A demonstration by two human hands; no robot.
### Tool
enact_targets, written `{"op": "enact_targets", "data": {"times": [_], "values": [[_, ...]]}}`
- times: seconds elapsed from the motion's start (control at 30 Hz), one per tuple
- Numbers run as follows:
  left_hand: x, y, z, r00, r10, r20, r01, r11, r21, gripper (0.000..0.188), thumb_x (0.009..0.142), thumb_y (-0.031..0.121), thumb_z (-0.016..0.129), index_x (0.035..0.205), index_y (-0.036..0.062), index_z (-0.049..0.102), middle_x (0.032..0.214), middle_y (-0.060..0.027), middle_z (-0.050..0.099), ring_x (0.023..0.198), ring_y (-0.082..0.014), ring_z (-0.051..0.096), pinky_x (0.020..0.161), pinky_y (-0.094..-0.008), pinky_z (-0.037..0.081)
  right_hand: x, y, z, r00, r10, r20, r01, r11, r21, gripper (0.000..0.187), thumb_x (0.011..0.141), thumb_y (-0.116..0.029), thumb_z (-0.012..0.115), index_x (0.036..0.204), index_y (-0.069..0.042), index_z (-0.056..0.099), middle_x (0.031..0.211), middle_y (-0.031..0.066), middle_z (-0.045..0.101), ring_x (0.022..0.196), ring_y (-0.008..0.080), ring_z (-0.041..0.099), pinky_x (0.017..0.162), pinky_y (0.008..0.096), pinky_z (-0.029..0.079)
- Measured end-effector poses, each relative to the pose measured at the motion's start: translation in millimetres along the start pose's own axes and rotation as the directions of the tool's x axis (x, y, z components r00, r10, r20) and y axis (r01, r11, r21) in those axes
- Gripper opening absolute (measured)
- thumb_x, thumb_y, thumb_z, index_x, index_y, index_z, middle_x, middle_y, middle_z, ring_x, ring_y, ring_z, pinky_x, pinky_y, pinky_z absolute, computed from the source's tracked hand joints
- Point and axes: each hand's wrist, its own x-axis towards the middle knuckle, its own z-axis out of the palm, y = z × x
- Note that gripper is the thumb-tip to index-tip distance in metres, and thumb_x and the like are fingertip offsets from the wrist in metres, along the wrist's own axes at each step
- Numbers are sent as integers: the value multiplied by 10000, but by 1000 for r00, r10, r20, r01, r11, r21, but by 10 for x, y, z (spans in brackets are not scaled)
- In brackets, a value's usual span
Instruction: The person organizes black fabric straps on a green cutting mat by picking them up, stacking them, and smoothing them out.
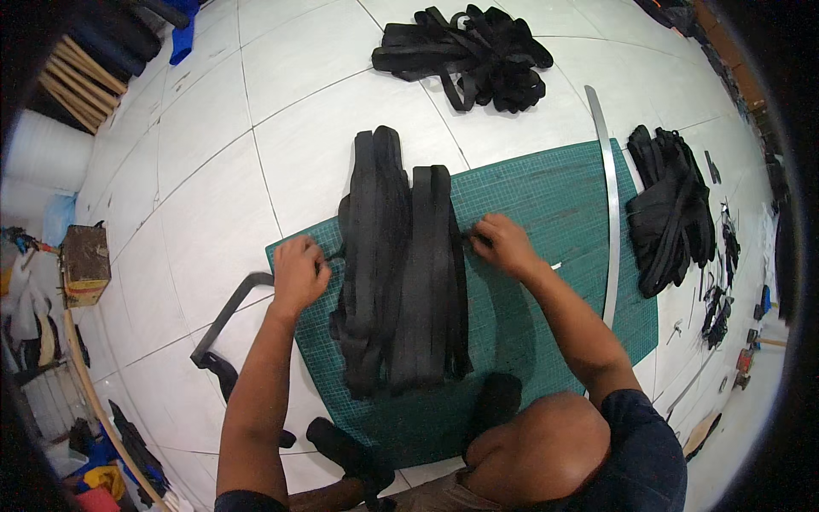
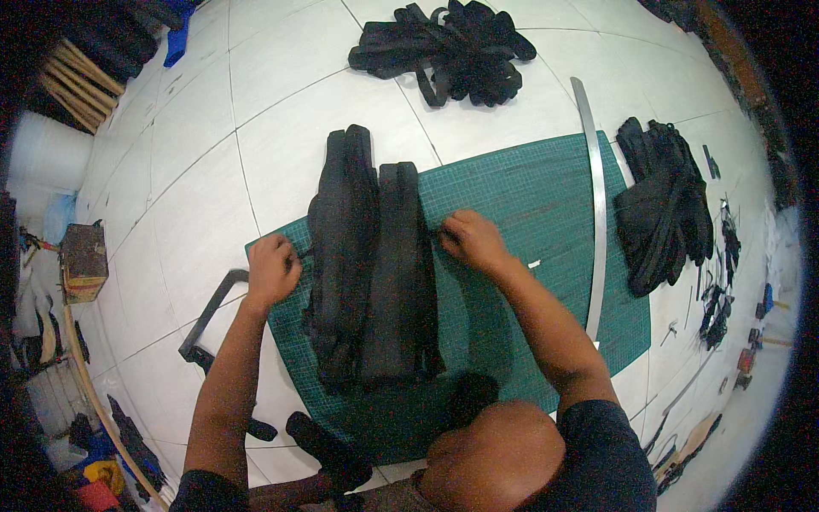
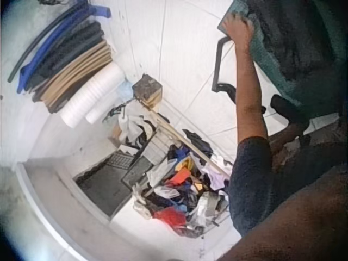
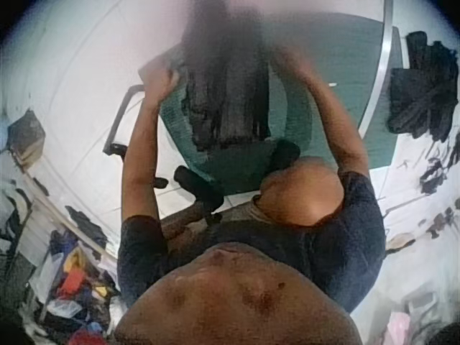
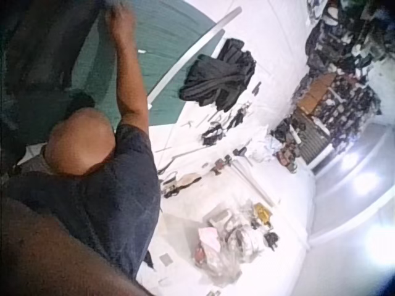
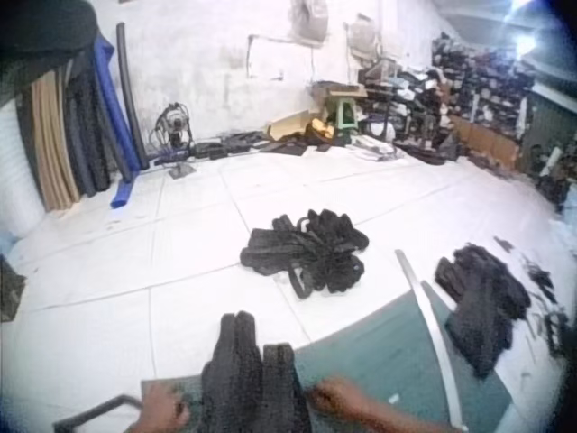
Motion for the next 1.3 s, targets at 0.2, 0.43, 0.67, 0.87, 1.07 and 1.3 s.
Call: {"op": "enact_targets", "data": {"times": [0.2, 0.43, 0.67, 0.87, 1.07, 1.3], "values": [[-80, 169, -54, 940, -136, -314, 96, 986, -139, 348, 784, 140, 672, 1114, 42, 625, 1014, -160, 569, 1035, -367, 538, 879, -483, 421, -34, -121, -12, 989, 92, -120, -72, 985, 158, 125, 884, -132, 658, 960, -33, 651, 882, 125, 593, 872, 317, 606, 756, 416, 501], [-112, -88, 23, 988, -126, -92, 114, 985, -131, 180, 838, 146, 620, 970, 23, 617, 952, -180, 591, 946, -398, 563, 828, -480, 451, -166, -63, -27, 991, 87, -101, -71, 985, 158, 167, 905, -192, 629, 1015, -70, 660, 931, 157, 639, 892, 378, 625, 761, 465, 516], [205, -1, -613, 888, -221, 403, 288, 951, -113, 244, 873, 250, 613, 797, 19, 607, 671, -151, 638, 607, -329, 616, 588, -448, 466, -172, -305, -313, 994, -43, -97, 54, 992, 113, 154, 904, -117, 613, 1030, -53, 677, 905, 140, 665, 843, 336, 660, 737, 435, 530], [326, 801, -1005, 799, -196, 569, 601, 200, -774, 270, 957, 260, 614, 892, -1, 641, 726, -50, 591, 617, -120, 556, 515, -270, 433, 155, -847, -796, 908, -378, 184, 403, 906, -129, 160, 871, -110, 616, 1003, -42, 677, 930, 138, 689, 849, 324, 682, 726, 436, 547], [109, 1393, -699, 870, -160, 465, 443, -155, -883, 190, 970, 173, 524, 1003, 13, 622, 818, -22, 558, 641, -84, 473, 557, -228, 377, 483, -1445, -1089, 787, -508, 350, 517, 853, 77, 161, 859, -126, 610, 957, -9, 663, 904, 161, 671, 875, 341, 671, 775, 444, 536], [-187, 1919, -270, 984, 121, 129, 117, 106, -987, 162, 855, 112, 544, 955, 28, 640, 738, -41, 532, 690, -160, 477, 601, -305, 360, 365, -1477, -1475, 715, -469, 519, 438, 879, 191, 242, 856, -205, 609, 1014, -27, 652, 955, 187, 657, 948, 370, 640, 827, 476, 505]]}}
